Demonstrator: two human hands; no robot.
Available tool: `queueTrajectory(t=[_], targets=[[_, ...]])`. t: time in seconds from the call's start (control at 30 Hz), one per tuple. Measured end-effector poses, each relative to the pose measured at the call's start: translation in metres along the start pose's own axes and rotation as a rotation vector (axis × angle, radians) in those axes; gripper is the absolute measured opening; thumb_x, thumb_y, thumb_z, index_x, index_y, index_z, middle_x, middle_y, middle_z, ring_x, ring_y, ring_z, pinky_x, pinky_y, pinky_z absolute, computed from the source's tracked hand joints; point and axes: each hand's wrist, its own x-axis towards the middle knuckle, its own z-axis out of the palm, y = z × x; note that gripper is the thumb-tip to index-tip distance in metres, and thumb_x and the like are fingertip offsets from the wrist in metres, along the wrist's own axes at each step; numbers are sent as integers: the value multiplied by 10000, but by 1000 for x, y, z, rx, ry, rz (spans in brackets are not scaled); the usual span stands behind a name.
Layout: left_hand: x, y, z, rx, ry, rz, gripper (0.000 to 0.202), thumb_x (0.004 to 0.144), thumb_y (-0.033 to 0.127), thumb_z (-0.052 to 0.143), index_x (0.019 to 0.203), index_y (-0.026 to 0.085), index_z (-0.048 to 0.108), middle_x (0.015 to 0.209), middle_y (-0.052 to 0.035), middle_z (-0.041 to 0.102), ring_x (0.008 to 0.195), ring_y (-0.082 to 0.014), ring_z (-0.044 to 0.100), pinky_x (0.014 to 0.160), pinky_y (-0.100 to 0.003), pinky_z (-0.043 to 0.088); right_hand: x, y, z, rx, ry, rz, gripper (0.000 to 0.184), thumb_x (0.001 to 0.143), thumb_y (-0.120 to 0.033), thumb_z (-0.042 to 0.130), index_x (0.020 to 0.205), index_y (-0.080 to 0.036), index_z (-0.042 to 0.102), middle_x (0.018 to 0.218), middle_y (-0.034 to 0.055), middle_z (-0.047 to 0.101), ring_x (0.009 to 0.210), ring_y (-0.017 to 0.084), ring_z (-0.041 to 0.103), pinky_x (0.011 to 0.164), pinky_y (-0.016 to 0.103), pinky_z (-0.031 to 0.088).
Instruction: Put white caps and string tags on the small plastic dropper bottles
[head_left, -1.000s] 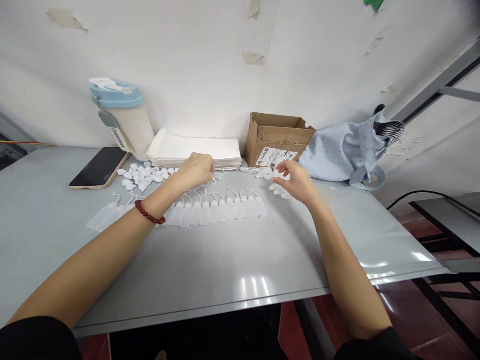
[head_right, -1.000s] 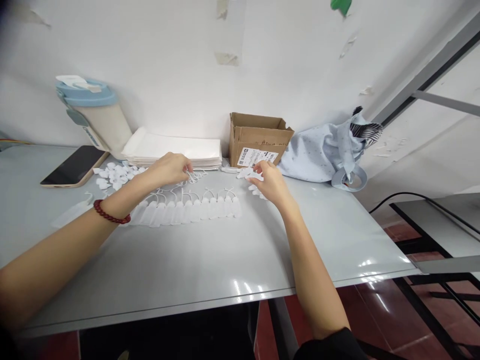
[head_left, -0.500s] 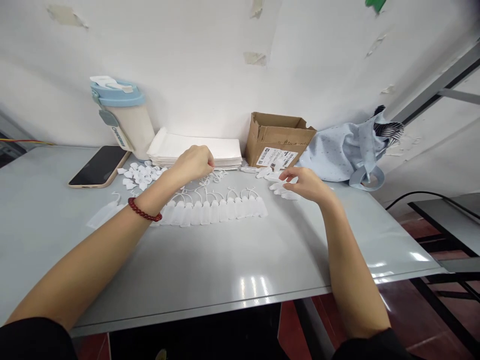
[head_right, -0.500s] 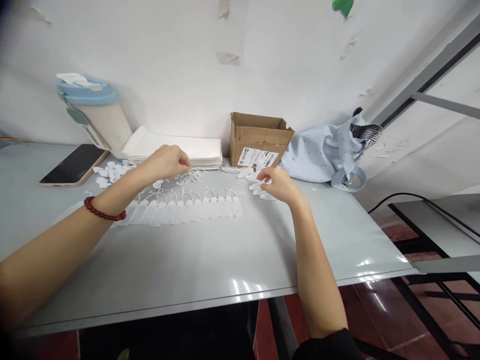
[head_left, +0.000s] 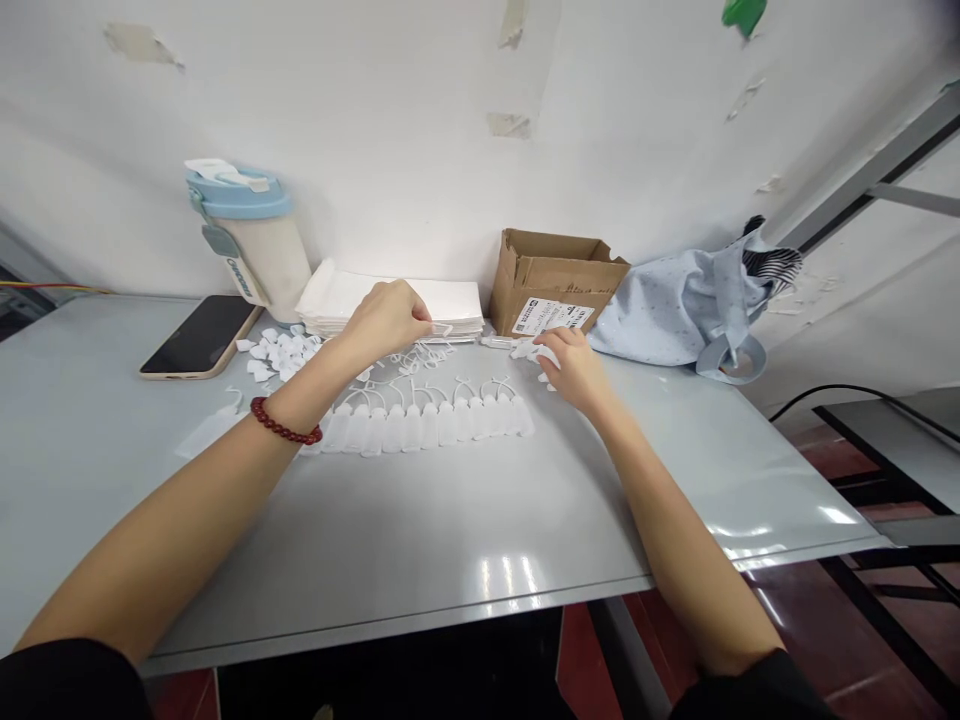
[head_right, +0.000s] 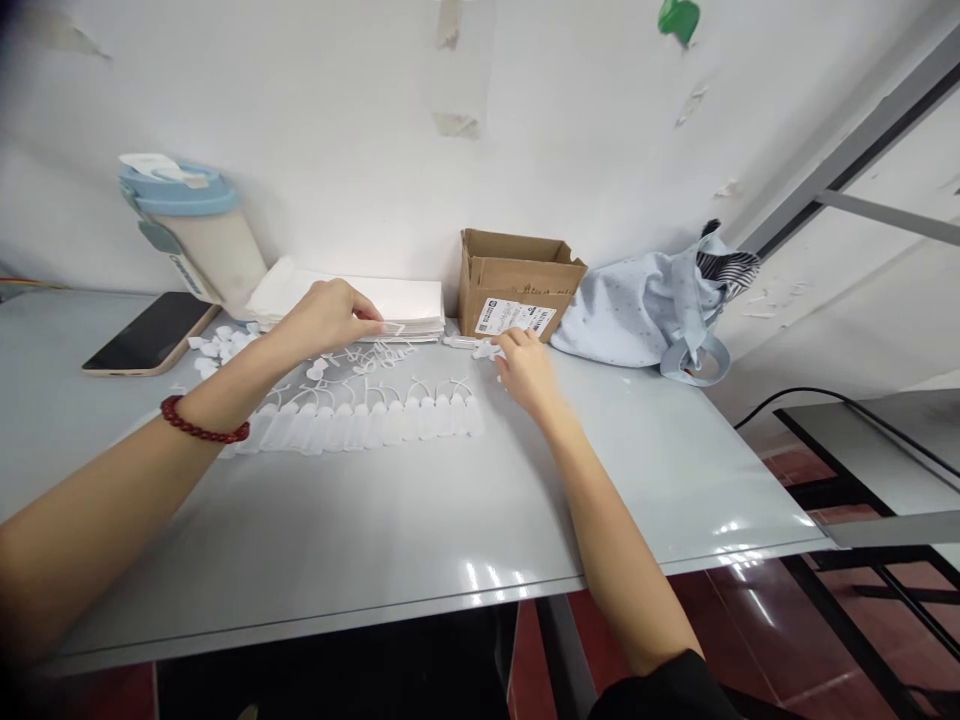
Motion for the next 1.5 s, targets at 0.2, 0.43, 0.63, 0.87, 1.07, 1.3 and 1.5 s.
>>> queueTrajectory(t=[0.2,0.43,0.63,0.87,1.07,1.3,1.5], targets=[[-2,4,8,-12,-32,34,125,708,177,631,701,138,750,598,-59,655,585,-184,579,556,-291,403,10,-11,20,-131,-22,-103,408,822,6,412,1158,-117,609,1224,146,624,1136,304,478,853,405,356],[-5,10,26,-25,-93,127,173,700,130,590,703,162,760,623,-48,676,587,-179,583,573,-287,415,12,-4,23,-221,-40,-115,393,822,33,382,1098,-117,617,1072,159,671,1070,296,501,811,388,306],[-7,12,29,-27,-89,146,174,714,141,586,713,166,758,659,-49,683,591,-175,574,550,-277,395,10,-7,27,-185,-38,-96,308,856,-35,417,1068,-119,624,1058,165,689,1059,311,522,818,412,325],[-8,13,29,-50,-65,161,178,739,161,573,710,160,749,645,-41,673,583,-160,558,559,-275,394,4,-19,16,-56,45,-86,334,894,-120,431,1209,-118,542,1130,161,656,1079,291,543,843,406,409],[-10,18,28,-94,-23,203,178,746,176,574,728,166,750,600,-18,652,555,-139,539,544,-265,362,-7,-32,10,340,179,-198,352,866,-155,483,1217,-184,499,1058,113,666,961,247,626,839,402,487],[-15,25,27,-117,-8,237,198,752,187,554,696,176,743,598,-11,652,554,-139,535,536,-263,347,-10,-41,6,423,154,-175,341,849,-165,494,1187,-201,510,1023,99,674,911,234,639,804,399,513],[-17,28,26,-123,21,243,199,762,202,553,702,185,742,615,-14,661,565,-141,537,555,-268,360,-11,-44,2,477,120,-156,346,847,-185,515,1194,-189,513,1037,108,671,838,212,649,771,382,527]])
